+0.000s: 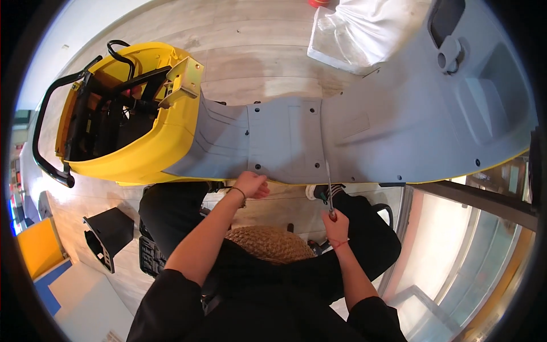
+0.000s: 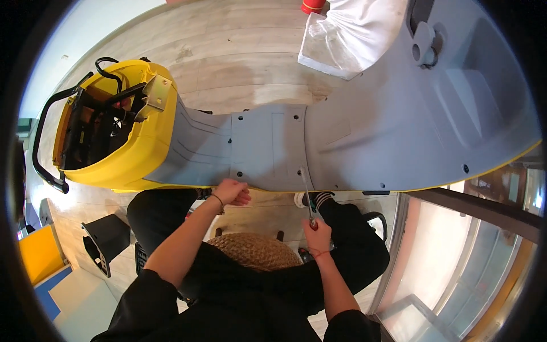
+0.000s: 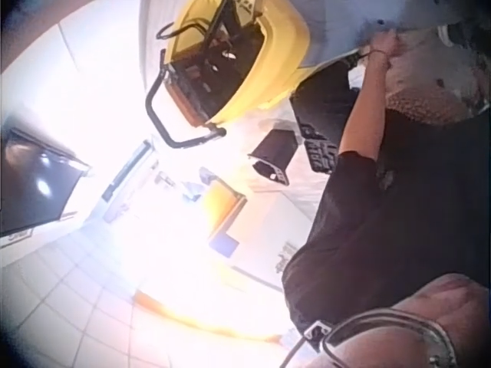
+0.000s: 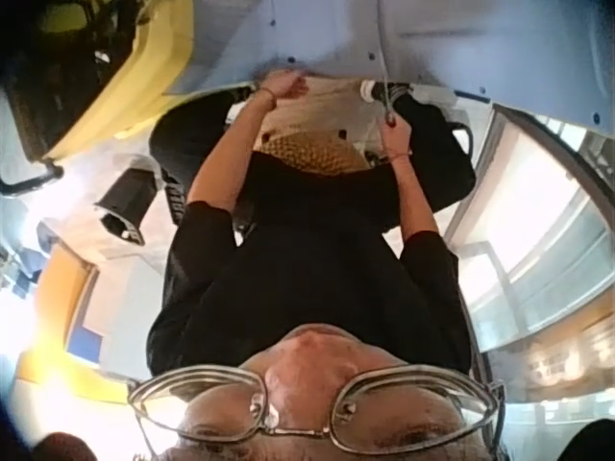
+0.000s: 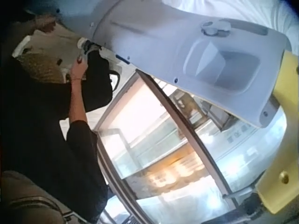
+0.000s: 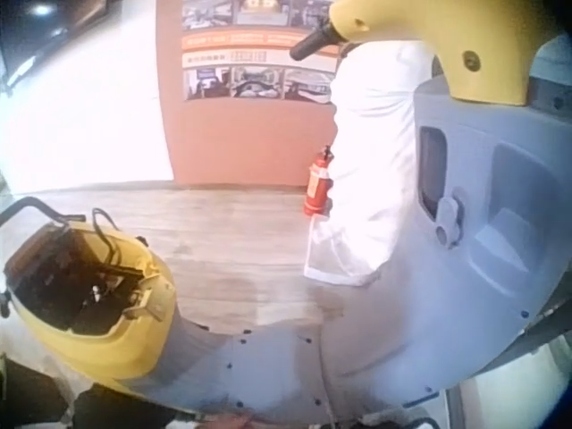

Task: Removing screws from a scooter body panel using a screwdriver and then an electric drill to access internal components.

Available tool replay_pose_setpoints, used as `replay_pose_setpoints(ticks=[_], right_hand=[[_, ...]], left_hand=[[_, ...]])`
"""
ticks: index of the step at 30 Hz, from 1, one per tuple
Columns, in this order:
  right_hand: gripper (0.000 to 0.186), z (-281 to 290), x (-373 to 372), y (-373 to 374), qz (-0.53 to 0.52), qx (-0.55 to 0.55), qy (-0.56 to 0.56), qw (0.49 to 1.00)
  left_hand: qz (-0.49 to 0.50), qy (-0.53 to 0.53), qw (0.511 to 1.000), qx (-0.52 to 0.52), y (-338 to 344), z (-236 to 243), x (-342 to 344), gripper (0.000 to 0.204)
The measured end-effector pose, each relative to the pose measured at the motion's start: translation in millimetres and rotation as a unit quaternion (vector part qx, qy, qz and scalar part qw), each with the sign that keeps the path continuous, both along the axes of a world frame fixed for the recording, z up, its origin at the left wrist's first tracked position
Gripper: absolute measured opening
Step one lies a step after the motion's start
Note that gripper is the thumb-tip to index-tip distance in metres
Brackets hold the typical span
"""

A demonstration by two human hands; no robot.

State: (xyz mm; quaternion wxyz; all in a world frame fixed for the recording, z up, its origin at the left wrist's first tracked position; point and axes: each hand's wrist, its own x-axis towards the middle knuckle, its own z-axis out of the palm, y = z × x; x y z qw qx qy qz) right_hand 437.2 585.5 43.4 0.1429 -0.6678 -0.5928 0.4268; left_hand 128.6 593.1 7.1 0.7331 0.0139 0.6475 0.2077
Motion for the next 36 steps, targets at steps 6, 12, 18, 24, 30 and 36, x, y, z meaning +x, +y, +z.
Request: replay_pose_setpoints(ticks=[6, 12, 18, 24, 30, 36], right_hand=[[0.039, -13.1, -21.3, 1.3, -0.096, -0.113, 0.042, 0.988], [0.036, -1.5, -20.0, -28.4, -0.136, -0.139, 0.045, 0.980], [0.030, -17.3, -8.5, -50.1, -0.159, -0.156, 0.065, 0.973], [0.031, 1.3, -13.8, -47.7, -0.152, -0.201, 0.076, 0.965], [0.029, -2.4, -5.2, -54.8, -0.189, -0.187, 0.114, 0.957], [0.029, 20.5, -3.2, -58.9, -0.227, -0.203, 0.130, 0.943]], left_hand=[[-0.169, 0.485, 0.802, 0.304, 49.4, -8.2, -47.6, 0.021], [-0.400, 0.527, 0.719, 0.213, 93.6, -7.5, -56.1, 0.021], [-0.478, 0.532, 0.647, 0.262, 97.2, -9.9, -64.6, 0.021], [-0.396, 0.530, 0.694, 0.284, 95.6, -6.5, -57.7, 0.026], [-0.252, 0.327, 0.802, 0.433, 95.8, 12.9, 37.0, 0.014], [-0.259, 0.282, 0.812, 0.440, 90.1, 4.2, 108.3, 0.015]])
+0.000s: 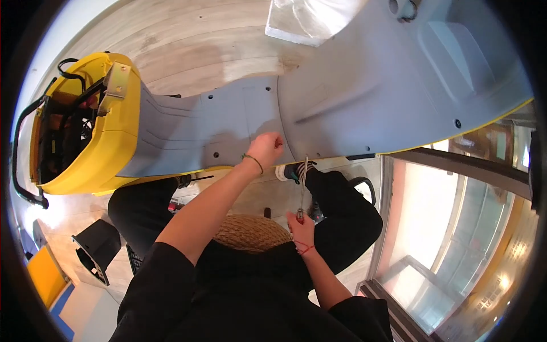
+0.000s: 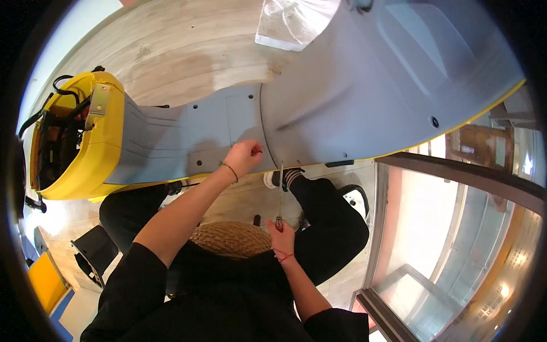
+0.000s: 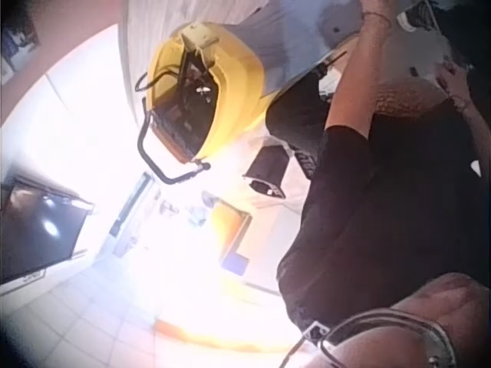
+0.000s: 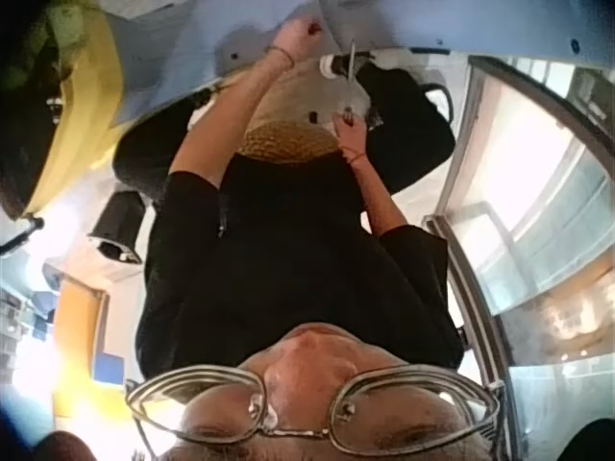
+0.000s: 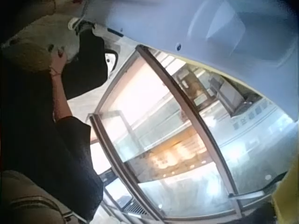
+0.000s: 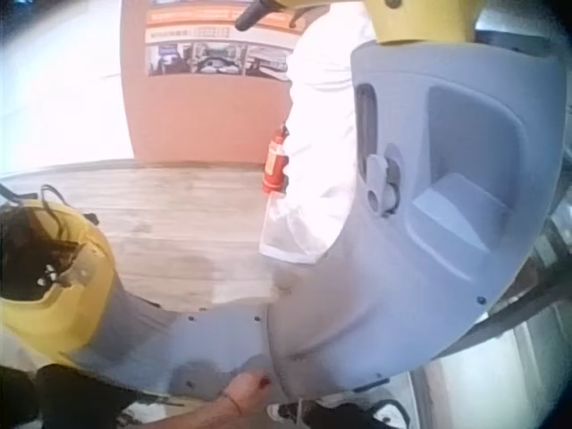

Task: Removing screws from a scooter body panel using a screwdriver and then an electric drill to access internal components.

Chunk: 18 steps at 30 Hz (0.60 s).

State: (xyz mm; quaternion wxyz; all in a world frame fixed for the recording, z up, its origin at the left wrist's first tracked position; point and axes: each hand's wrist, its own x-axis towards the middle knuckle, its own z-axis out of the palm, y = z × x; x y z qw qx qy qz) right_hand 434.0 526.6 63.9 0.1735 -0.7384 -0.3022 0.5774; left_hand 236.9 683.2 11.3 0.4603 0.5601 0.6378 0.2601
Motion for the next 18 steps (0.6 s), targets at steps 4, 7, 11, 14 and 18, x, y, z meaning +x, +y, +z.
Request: replay_pose_setpoints(ticks=[4, 7, 11, 14, 18], right_hand=[[0.029, -13.4, 13.2, -12.5, 0.000, 0.022, -0.030, 0.999], [0.029, -10.5, 11.9, -10.0, -0.020, 0.006, -0.018, 1.000], [0.029, -13.9, 11.2, -8.8, -0.042, 0.000, 0.016, 0.999], [0.030, -2.8, 5.5, -2.5, -0.047, -0.033, 0.032, 0.998], [0.029, -10.6, 8.5, -3.5, -0.045, -0.008, 0.005, 0.999]], left_hand=[[-0.005, 0.070, 0.998, -0.006, 0.2, -12.8, 3.2, 0.016], [0.007, 0.055, 0.998, -0.008, -2.8, -19.0, 5.6, 0.013], [0.015, 0.063, 0.998, 0.008, -0.3, -25.2, 13.9, 0.011], [0.030, 0.058, 0.998, 0.020, -1.5, -31.9, 15.0, 0.010], [0.038, 0.071, 0.995, 0.058, -2.8, -25.7, 17.0, 0.009]])
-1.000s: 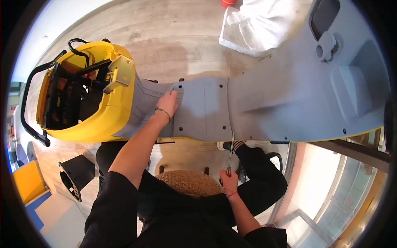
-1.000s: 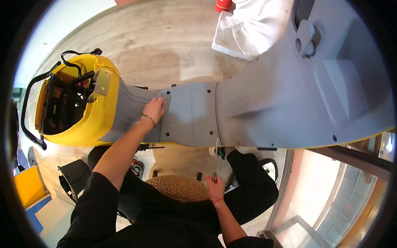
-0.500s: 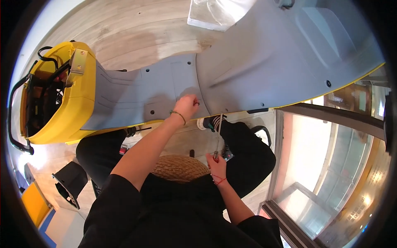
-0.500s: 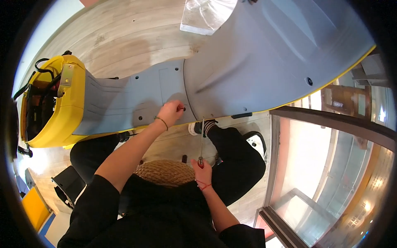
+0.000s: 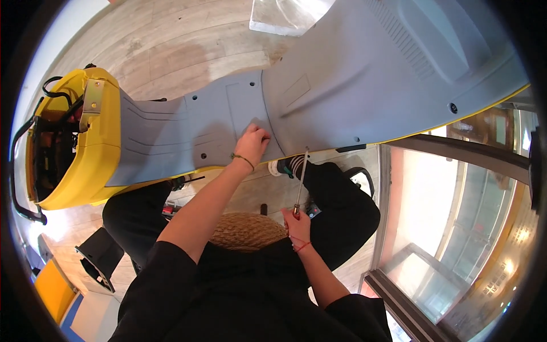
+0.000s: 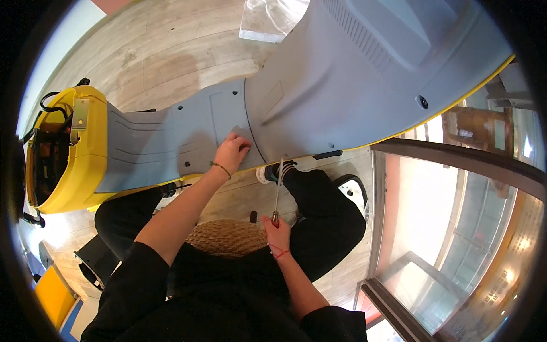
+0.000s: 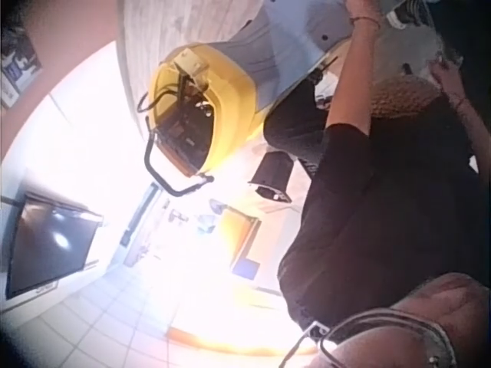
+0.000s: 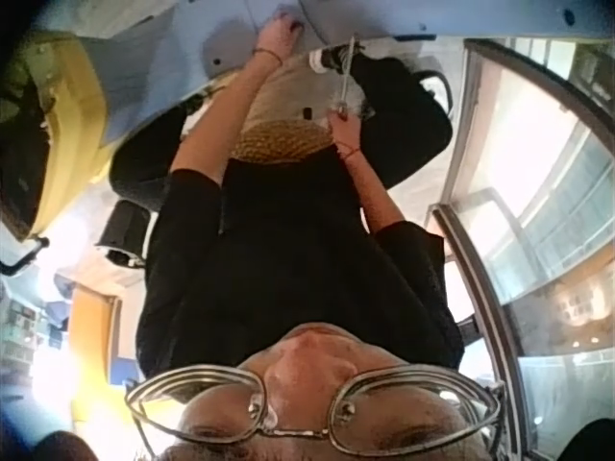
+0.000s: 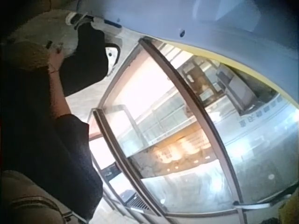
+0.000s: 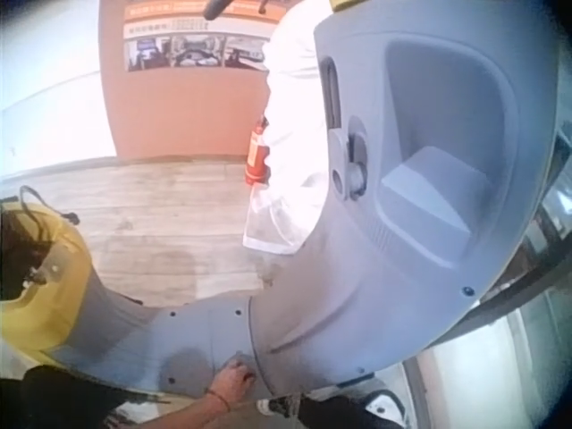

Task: Removing screws from a scooter body panel using a screwdriver and then an electric drill to access internal components.

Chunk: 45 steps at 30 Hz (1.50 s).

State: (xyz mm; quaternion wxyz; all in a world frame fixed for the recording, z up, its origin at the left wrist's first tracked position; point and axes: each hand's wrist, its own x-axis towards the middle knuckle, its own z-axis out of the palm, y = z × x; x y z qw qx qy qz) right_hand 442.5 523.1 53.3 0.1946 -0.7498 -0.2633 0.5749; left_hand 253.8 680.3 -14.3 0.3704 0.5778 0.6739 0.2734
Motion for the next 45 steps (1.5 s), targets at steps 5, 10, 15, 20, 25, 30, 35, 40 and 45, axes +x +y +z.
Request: replay_pose_setpoints(ticks=[5, 10, 15, 20, 25, 30, 35, 40, 45], right_hand=[[0.030, 3.4, 0.0, 7.2, -0.051, 0.003, 0.034, 0.998], [0.031, 9.3, -3.1, 9.1, -0.060, -0.004, 0.039, 0.997], [0.032, 13.3, -6.8, 13.5, -0.063, -0.022, 0.045, 0.997], [0.034, 3.7, -1.4, 12.2, -0.053, -0.024, 0.034, 0.998], [0.029, -5.1, -8.7, 15.3, 0.013, -0.029, 0.025, 0.999], [0.020, 25.6, -50.7, 49.6, 0.095, 0.012, 0.067, 0.993], [0.023, 57.0, -94.9, 124.3, 0.134, 0.098, 0.090, 0.982], [0.035, 33.1, -179.8, 228.4, 0.321, 0.221, 0.023, 0.921], [0.035, -14.6, -262.0, 371.7, 0.406, 0.247, -0.056, 0.878]], left_hand=[[0.025, -0.027, 0.999, 0.008, -1.9, 2.0, -3.2, 0.007], [-0.007, -0.020, 0.999, 0.033, -4.3, -2.3, -9.4, 0.011], [-0.013, -0.020, 0.998, 0.057, -11.3, -0.9, -14.3, 0.014], [0.054, -0.068, 0.995, 0.041, -35.1, 19.7, -33.4, 0.015], [0.200, -0.039, 0.977, 0.064, -61.8, 15.5, -99.3, 0.011], [0.235, 0.014, 0.972, 0.014, -7.8, 26.7, -154.4, 0.015], [0.215, -0.236, 0.948, -0.013, 37.5, 66.1, -117.7, 0.024], [0.275, -0.468, 0.837, -0.068, 58.3, 49.6, -105.6, 0.035], [0.295, -0.264, 0.913, -0.100, 129.9, 15.7, -151.5, 0.029]])
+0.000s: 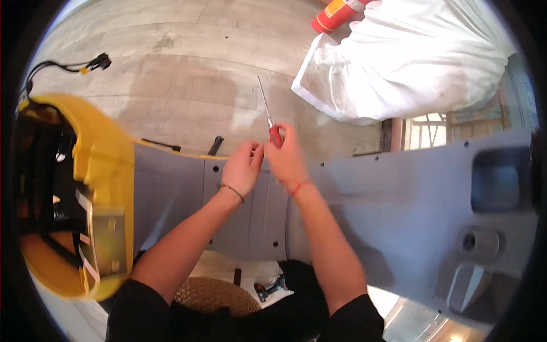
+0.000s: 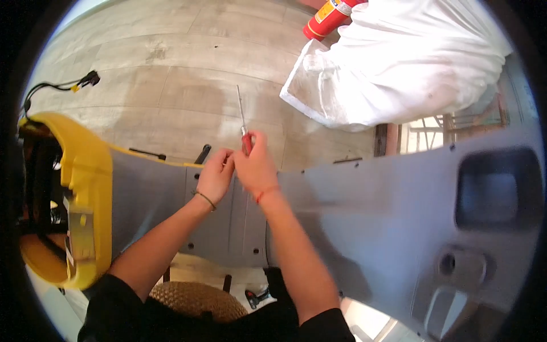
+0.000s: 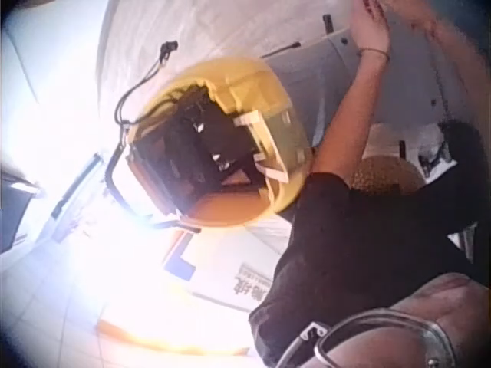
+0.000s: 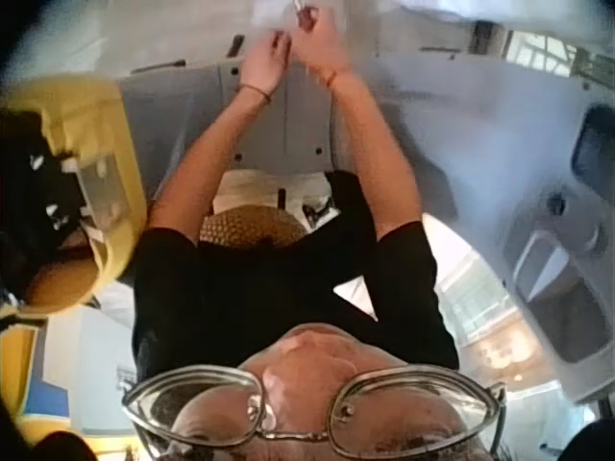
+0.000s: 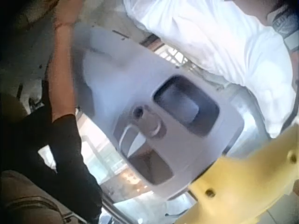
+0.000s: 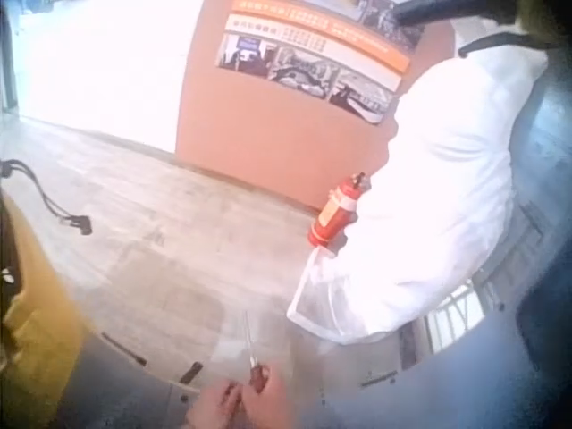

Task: Removing screws from a scooter body panel using a screwdriver and then an electric drill to access internal components.

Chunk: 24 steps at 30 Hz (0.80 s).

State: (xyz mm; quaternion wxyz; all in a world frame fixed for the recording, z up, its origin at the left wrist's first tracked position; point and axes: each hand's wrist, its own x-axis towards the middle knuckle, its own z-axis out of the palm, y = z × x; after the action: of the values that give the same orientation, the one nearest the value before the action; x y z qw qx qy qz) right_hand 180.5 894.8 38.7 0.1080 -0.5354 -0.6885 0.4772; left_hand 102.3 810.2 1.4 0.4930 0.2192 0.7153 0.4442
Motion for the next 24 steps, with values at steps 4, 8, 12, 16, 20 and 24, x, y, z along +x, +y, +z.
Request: replay_pose_setpoints(ticks=[4, 8, 12, 16, 20, 24], right_hand=[[0.031, -76.9, -43.5, 120.9, 0.070, 0.100, -0.049, 0.991], [0.026, -158.0, -119.1, 169.5, 0.140, 0.166, -0.037, 0.975], [0.023, -190.7, -164.1, 206.9, 0.128, 0.175, -0.079, 0.973], [0.026, -215.6, -220.3, 236.9, 0.124, 0.133, -0.059, 0.982], [0.026, -229.3, -237.4, 258.8, 0.069, 0.126, -0.056, 0.988], [0.025, -242.6, -230.6, 263.6, 0.100, 0.112, -0.101, 0.984]], left_hand=[[-0.192, 0.356, 0.913, -0.055, 9.7, -27.3, -10.7, 0.029], [-0.205, 0.396, 0.891, -0.088, -28.3, -43.4, -43.0, 0.024], [-0.195, 0.279, 0.934, -0.108, -26.9, -54.8, -45.4, 0.019], [-0.158, 0.321, 0.931, -0.072, -28.7, -44.6, -45.7, 0.021], [-0.169, 0.339, 0.924, -0.048, -23.2, -44.9, -46.0, 0.025], [-0.164, 0.341, 0.925, -0.046, -22.9, -42.8, -49.2, 0.026]])
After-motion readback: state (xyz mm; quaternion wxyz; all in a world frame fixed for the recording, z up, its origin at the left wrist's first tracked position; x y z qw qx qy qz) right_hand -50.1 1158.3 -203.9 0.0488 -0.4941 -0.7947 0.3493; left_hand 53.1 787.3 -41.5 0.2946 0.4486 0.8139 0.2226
